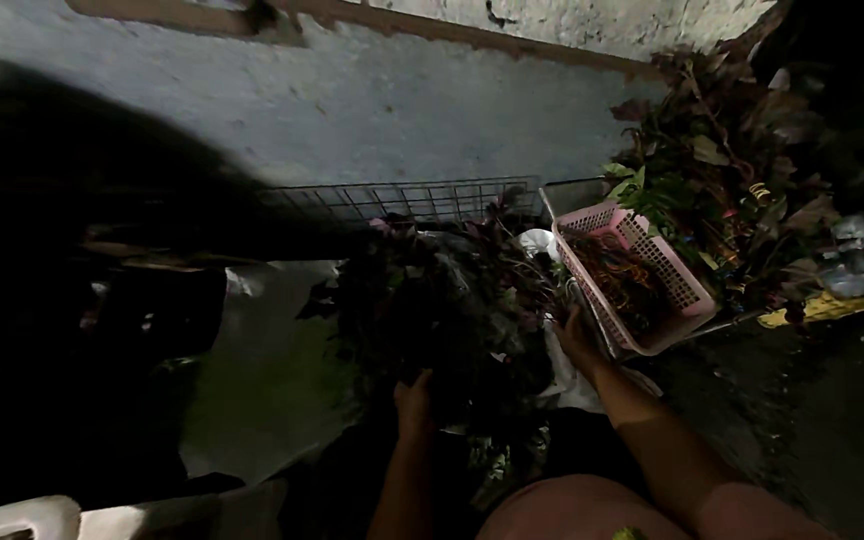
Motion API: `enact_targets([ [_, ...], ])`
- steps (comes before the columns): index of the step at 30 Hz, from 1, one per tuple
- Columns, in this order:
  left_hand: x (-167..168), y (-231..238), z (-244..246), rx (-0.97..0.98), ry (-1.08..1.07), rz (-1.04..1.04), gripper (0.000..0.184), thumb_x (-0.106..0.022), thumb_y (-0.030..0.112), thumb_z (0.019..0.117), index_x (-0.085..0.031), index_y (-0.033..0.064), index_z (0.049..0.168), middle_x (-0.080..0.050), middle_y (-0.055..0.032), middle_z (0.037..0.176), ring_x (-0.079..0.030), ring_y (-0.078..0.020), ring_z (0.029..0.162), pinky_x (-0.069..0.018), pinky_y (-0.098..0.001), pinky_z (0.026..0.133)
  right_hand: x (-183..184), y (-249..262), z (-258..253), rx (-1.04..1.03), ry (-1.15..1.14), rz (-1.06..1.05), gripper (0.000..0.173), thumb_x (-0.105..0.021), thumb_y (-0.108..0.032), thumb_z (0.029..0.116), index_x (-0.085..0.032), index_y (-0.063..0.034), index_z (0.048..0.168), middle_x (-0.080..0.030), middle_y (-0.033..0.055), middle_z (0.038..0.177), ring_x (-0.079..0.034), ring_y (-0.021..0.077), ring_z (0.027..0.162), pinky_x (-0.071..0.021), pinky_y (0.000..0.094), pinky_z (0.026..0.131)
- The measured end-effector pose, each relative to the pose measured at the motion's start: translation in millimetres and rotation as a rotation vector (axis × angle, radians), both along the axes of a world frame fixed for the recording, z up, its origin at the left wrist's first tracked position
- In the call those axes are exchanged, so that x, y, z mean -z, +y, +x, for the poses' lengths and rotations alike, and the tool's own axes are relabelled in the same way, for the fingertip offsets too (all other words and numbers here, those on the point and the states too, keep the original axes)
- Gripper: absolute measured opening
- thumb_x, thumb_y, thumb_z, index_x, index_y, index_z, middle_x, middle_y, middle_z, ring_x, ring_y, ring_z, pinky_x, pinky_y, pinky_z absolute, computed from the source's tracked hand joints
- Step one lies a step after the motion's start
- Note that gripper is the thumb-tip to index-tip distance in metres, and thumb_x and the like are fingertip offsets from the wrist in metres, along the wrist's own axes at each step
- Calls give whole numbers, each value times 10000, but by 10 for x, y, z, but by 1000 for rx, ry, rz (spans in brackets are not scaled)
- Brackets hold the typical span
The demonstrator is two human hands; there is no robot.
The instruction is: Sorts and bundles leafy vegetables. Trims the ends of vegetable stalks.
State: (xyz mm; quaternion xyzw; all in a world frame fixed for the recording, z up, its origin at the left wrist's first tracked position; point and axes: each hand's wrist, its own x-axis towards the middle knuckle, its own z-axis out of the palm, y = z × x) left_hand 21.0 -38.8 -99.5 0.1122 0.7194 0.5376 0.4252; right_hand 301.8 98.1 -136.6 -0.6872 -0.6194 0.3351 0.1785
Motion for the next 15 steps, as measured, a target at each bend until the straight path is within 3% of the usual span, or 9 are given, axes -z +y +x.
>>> enact_targets([
  [3, -301, 31, -147, 117, 300, -82, 524, -653, 156, 989, -456, -19, 1442, -619, -190, 1203, -634, -211, 949, -554, -385, 814, 38, -37, 19, -25, -159, -19, 731, -631, -191, 988, -248, -2, 1580, -554, 240, 1438, -621, 363, 1249, -511, 507, 1048],
  [4, -322, 49, -216, 117, 354, -100, 612, -662, 158, 983, -392, -12, 1506, -584, -223, 1343, -628, -265, 1129, -539, -431, 950, 8, -59, 17, -34, -222, -57, 655, -560, -184, 1027, -264, -2, 1582, -564, 234, 1433, -623, 361, 1253, -508, 515, 1049],
  [6, -253, 83, -371, 75, 449, -156, 747, -682, 157, 971, -264, 4, 1572, -486, -260, 1482, -542, -342, 1323, -474, -484, 1080, -162, -86, -19, -65, -278, -132, 516, -446, -190, 1078, -361, 2, 1549, -564, 223, 1442, -592, 356, 1299, -474, 522, 1085],
  [9, -203, 87, -478, 68, 674, -245, 947, -747, 206, 921, -138, -35, 1604, -367, -305, 1564, -415, -407, 1440, -385, -500, 1173, -510, -70, -121, -122, -296, -112, 459, -445, -214, 1076, -471, -31, 1496, -578, 198, 1435, -576, 347, 1315, -460, 529, 1099],
  [11, -413, 59, -363, 84, 871, -223, 993, -778, 231, 885, -150, -44, 1603, -304, -343, 1579, -367, -475, 1448, -365, -546, 1172, -752, -97, -214, -161, -345, -39, 450, -460, -147, 1052, -468, -62, 1494, -611, 188, 1400, -612, 352, 1273, -490, 544, 1058],
  [13, -773, 37, -159, 199, 1016, -17, 920, -779, 192, 884, -239, -21, 1597, -272, -339, 1599, -318, -504, 1465, -324, -598, 1182, -1041, -174, -321, -220, -407, 48, 421, -446, -110, 1055, -473, -68, 1473, -633, 194, 1354, -636, 361, 1233, -509, 549, 1025],
  [15, -1072, 85, 61, 430, 1193, 230, 731, -788, 173, 881, -450, -22, 1498, -394, -280, 1563, -348, -443, 1475, -317, -590, 1199, -1292, -311, -418, -287, -454, 175, 367, -454, -107, 1055, -534, -72, 1411, -671, 194, 1282, -670, 373, 1165, -529, 554, 983],
])
